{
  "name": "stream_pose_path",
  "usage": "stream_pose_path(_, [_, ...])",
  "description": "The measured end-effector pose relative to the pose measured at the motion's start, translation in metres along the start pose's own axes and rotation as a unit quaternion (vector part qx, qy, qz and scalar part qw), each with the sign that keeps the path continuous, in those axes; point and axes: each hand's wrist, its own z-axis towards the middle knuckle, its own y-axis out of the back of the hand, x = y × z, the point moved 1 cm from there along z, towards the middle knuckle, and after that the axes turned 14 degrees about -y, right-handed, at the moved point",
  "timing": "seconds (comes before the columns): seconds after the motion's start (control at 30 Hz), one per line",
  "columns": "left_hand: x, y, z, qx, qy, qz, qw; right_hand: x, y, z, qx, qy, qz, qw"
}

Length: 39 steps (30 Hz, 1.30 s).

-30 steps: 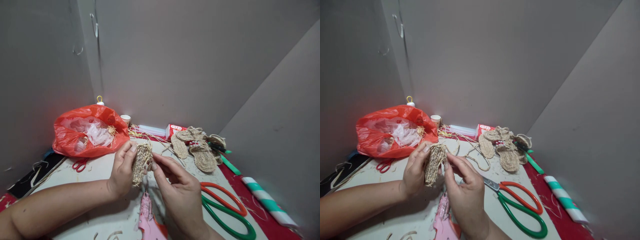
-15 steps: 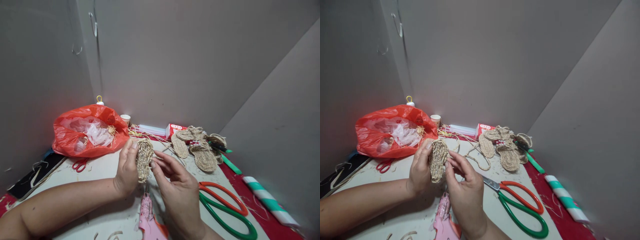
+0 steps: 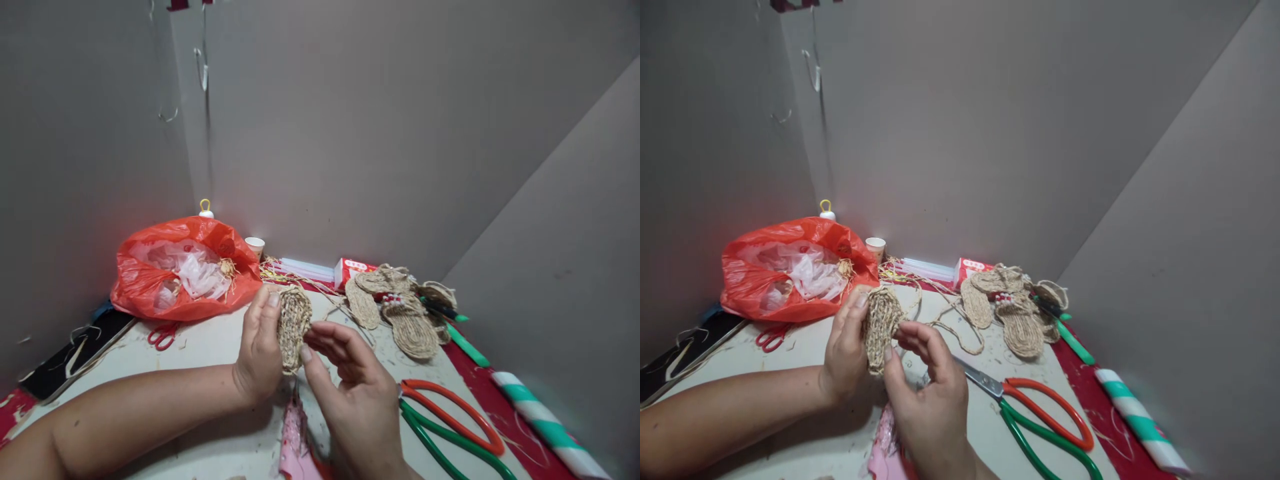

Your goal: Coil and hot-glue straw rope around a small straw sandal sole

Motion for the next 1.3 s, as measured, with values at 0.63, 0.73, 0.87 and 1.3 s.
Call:
stream_pose_path(0.63, [-0.003, 0.01, 0.03, 0.215, 0.069, -0.129, 0.966, 0.001, -0.002, 0.019, 0.056, -0.155, 0.206, 0.965])
stream_pose_path(0.73, [-0.004, 0.014, 0.039, 0.241, 0.091, -0.145, 0.955, 0.001, 0.002, 0.025, 0.045, -0.149, 0.218, 0.963])
stream_pose_path(0.87, [0.003, 0.017, 0.045, 0.262, 0.15, -0.18, 0.936, 0.0, 0.006, 0.029, 0.036, -0.14, 0.222, 0.964])
stream_pose_path(1.3, [0.011, 0.021, 0.055, 0.287, 0.145, -0.125, 0.938, -0.005, 0.006, 0.028, 0.032, -0.085, 0.091, 0.992])
